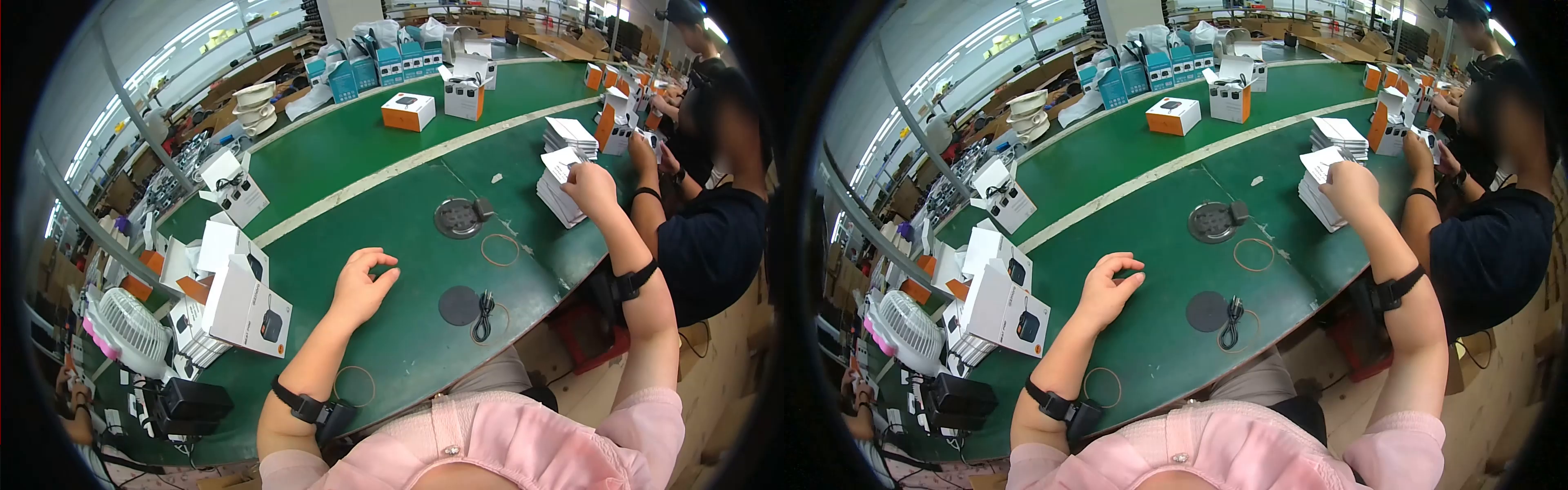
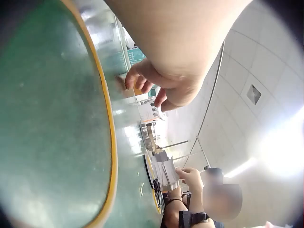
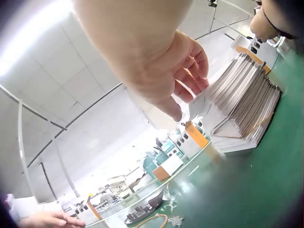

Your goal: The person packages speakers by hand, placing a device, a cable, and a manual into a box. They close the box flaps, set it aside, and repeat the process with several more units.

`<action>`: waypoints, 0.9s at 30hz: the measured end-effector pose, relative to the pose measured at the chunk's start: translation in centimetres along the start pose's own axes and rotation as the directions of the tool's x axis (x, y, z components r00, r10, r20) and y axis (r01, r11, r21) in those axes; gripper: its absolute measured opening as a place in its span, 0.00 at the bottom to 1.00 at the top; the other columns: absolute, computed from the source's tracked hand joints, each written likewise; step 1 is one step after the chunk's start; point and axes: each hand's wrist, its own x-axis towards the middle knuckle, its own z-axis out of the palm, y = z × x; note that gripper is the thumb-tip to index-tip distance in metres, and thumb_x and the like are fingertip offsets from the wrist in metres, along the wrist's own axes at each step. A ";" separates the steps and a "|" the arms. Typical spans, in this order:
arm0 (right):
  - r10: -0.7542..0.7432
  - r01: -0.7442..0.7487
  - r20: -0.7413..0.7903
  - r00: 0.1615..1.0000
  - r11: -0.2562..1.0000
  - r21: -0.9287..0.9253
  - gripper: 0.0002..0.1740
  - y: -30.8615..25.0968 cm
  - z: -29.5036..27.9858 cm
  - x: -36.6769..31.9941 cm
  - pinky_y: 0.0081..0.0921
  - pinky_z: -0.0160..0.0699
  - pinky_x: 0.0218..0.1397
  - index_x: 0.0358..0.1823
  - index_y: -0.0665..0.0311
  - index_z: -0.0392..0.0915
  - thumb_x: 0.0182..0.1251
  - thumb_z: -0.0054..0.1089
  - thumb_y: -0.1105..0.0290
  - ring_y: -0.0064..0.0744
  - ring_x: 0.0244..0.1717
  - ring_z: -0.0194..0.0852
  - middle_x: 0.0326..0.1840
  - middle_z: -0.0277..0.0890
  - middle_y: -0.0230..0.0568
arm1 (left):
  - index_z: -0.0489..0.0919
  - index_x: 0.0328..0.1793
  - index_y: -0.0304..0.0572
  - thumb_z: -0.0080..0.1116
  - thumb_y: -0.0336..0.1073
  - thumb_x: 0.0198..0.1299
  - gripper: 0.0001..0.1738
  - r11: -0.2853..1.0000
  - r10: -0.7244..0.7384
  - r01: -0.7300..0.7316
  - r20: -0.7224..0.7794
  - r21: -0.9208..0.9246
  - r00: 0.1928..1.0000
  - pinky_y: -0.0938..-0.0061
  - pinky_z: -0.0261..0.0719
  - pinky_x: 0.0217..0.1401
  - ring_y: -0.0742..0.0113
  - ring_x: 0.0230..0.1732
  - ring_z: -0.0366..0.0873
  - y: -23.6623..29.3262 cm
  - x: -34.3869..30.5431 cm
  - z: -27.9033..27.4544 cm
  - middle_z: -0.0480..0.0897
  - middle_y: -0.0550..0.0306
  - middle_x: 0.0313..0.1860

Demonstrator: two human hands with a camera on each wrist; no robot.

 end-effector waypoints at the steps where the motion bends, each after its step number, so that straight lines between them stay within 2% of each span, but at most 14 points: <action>1: -0.002 0.001 -0.034 0.999 1.000 -0.027 0.11 0.0 0.3 0.2 0.39 0.78 0.43 0.31 0.62 0.84 0.50 0.65 0.63 0.46 0.38 0.80 0.33 0.81 0.47 | 0.82 0.43 0.43 0.62 0.37 0.54 0.11 1.000 -0.005 0.005 0.004 -0.001 1.000 0.72 0.75 0.49 0.62 0.54 0.75 -0.1 0.0 0.0 0.74 0.52 0.58; 5: -0.038 0.035 -0.063 0.997 0.998 -0.057 0.10 0.6 0.4 0.8 0.39 0.79 0.43 0.30 0.62 0.84 0.51 0.64 0.63 0.47 0.36 0.81 0.32 0.81 0.49 | 0.82 0.43 0.43 0.63 0.37 0.54 0.11 1.000 -0.018 0.018 0.016 0.008 1.000 0.72 0.75 0.49 0.62 0.53 0.75 0.0 0.0 0.0 0.74 0.52 0.58; 11: -0.066 0.066 0.060 0.996 0.998 0.008 0.12 2.4 0.1 3.0 0.37 0.78 0.43 0.31 0.66 0.83 0.52 0.64 0.64 0.46 0.35 0.81 0.29 0.81 0.50 | 0.82 0.43 0.43 0.63 0.37 0.54 0.12 1.000 -0.020 0.019 0.029 0.021 0.999 0.72 0.75 0.48 0.62 0.51 0.76 -0.7 0.0 -0.2 0.74 0.52 0.57; 13: -0.134 0.093 0.126 0.983 0.953 0.288 0.12 3.3 -0.6 3.7 0.36 0.76 0.39 0.31 0.69 0.82 0.53 0.63 0.66 0.42 0.30 0.79 0.26 0.79 0.50 | 0.82 0.44 0.43 0.63 0.37 0.54 0.12 1.000 -0.006 0.005 0.028 0.013 1.000 0.72 0.76 0.49 0.62 0.51 0.76 -1.1 0.1 -0.1 0.74 0.52 0.57; 14: -0.157 0.118 0.088 0.984 0.931 0.346 0.11 3.4 -0.8 4.0 0.32 0.72 0.33 0.30 0.71 0.81 0.54 0.62 0.67 0.36 0.24 0.74 0.22 0.77 0.47 | 0.83 0.44 0.43 0.63 0.37 0.54 0.12 1.000 -0.011 0.011 0.024 0.002 1.000 0.72 0.76 0.49 0.62 0.51 0.76 -1.1 0.1 -0.1 0.74 0.52 0.57; 15: -0.160 0.113 0.051 0.986 0.858 0.500 0.12 2.6 -1.8 3.4 0.26 0.69 0.29 0.28 0.72 0.80 0.56 0.62 0.66 0.28 0.22 0.69 0.19 0.75 0.40 | 0.83 0.44 0.44 0.63 0.37 0.54 0.12 1.000 -0.016 0.016 0.017 -0.008 1.000 0.73 0.76 0.50 0.62 0.51 0.76 -1.0 0.2 0.0 0.74 0.52 0.57; 17: -0.157 0.058 0.085 0.984 0.733 0.678 0.13 0.9 -3.6 2.6 0.21 0.67 0.31 0.26 0.70 0.78 0.63 0.59 0.66 0.19 0.24 0.66 0.20 0.72 0.27 | 0.82 0.44 0.42 0.63 0.37 0.55 0.12 1.000 -0.026 0.026 0.016 -0.005 1.000 0.72 0.76 0.51 0.63 0.52 0.76 -0.8 0.2 -0.1 0.75 0.52 0.56; 18: -0.155 0.054 0.088 0.984 0.729 0.683 0.13 -0.2 -4.5 1.9 0.21 0.67 0.31 0.26 0.70 0.78 0.63 0.59 0.66 0.19 0.24 0.66 0.20 0.72 0.27 | 0.82 0.45 0.41 0.62 0.37 0.56 0.12 0.999 -0.042 0.042 0.014 -0.001 0.999 0.72 0.76 0.51 0.64 0.52 0.76 -0.6 0.2 0.0 0.75 0.52 0.56; 19: -0.206 0.078 0.069 0.976 0.629 0.773 0.13 -1.5 -5.5 0.8 0.19 0.67 0.32 0.28 0.67 0.78 0.65 0.58 0.64 0.17 0.26 0.67 0.22 0.71 0.25 | 0.82 0.45 0.41 0.62 0.37 0.56 0.12 0.999 -0.045 0.045 0.013 0.002 0.999 0.72 0.76 0.51 0.64 0.52 0.76 -0.1 0.3 0.1 0.75 0.52 0.56; 21: -0.324 0.093 0.047 0.945 0.402 0.911 0.12 -4.1 -5.6 -0.7 0.16 0.68 0.38 0.31 0.62 0.76 0.67 0.57 0.61 0.14 0.32 0.67 0.27 0.71 0.23 | 0.80 0.51 0.38 0.61 0.38 0.59 0.17 0.973 -0.095 0.112 0.089 -0.200 0.991 0.72 0.75 0.55 0.64 0.55 0.75 0.9 0.3 0.5 0.73 0.51 0.60; 23: -0.424 0.029 0.088 0.901 0.262 0.965 0.13 -7.2 -5.7 -2.5 0.18 0.71 0.42 0.34 0.64 0.75 0.69 0.54 0.61 0.17 0.35 0.71 0.32 0.75 0.27 | 0.72 0.61 0.36 0.57 0.40 0.64 0.23 0.920 -0.071 0.091 0.067 -0.381 0.995 0.74 0.71 0.58 0.65 0.58 0.73 1.5 0.2 0.7 0.73 0.53 0.61; 24: -0.505 -0.006 0.085 0.859 0.156 0.988 0.12 -8.1 -5.1 -2.6 0.19 0.72 0.42 0.34 0.63 0.74 0.70 0.53 0.61 0.17 0.36 0.72 0.33 0.75 0.27 | 0.66 0.67 0.36 0.55 0.43 0.65 0.28 0.807 -0.075 0.133 0.124 -0.575 0.989 0.73 0.69 0.60 0.64 0.60 0.71 3.1 -0.1 0.4 0.74 0.51 0.60; 25: -0.555 -0.033 0.089 0.827 0.109 0.993 0.12 -9.4 -4.9 -2.9 0.19 0.73 0.41 0.33 0.61 0.74 0.70 0.52 0.61 0.17 0.35 0.72 0.32 0.74 0.27 | 0.66 0.67 0.36 0.55 0.43 0.65 0.28 0.811 -0.093 0.129 0.092 -0.570 0.991 0.73 0.69 0.60 0.64 0.60 0.71 3.3 -0.2 0.2 0.74 0.51 0.60; 27: -0.656 -0.079 0.086 0.750 0.041 0.996 0.12 -11.1 -3.6 -2.7 0.19 0.73 0.39 0.34 0.61 0.73 0.71 0.52 0.61 0.17 0.35 0.71 0.32 0.74 0.27 | 0.67 0.65 0.38 0.55 0.45 0.65 0.27 0.508 0.020 0.216 0.262 -0.834 0.965 0.73 0.72 0.57 0.65 0.58 0.74 3.6 -0.3 -0.4 0.76 0.53 0.58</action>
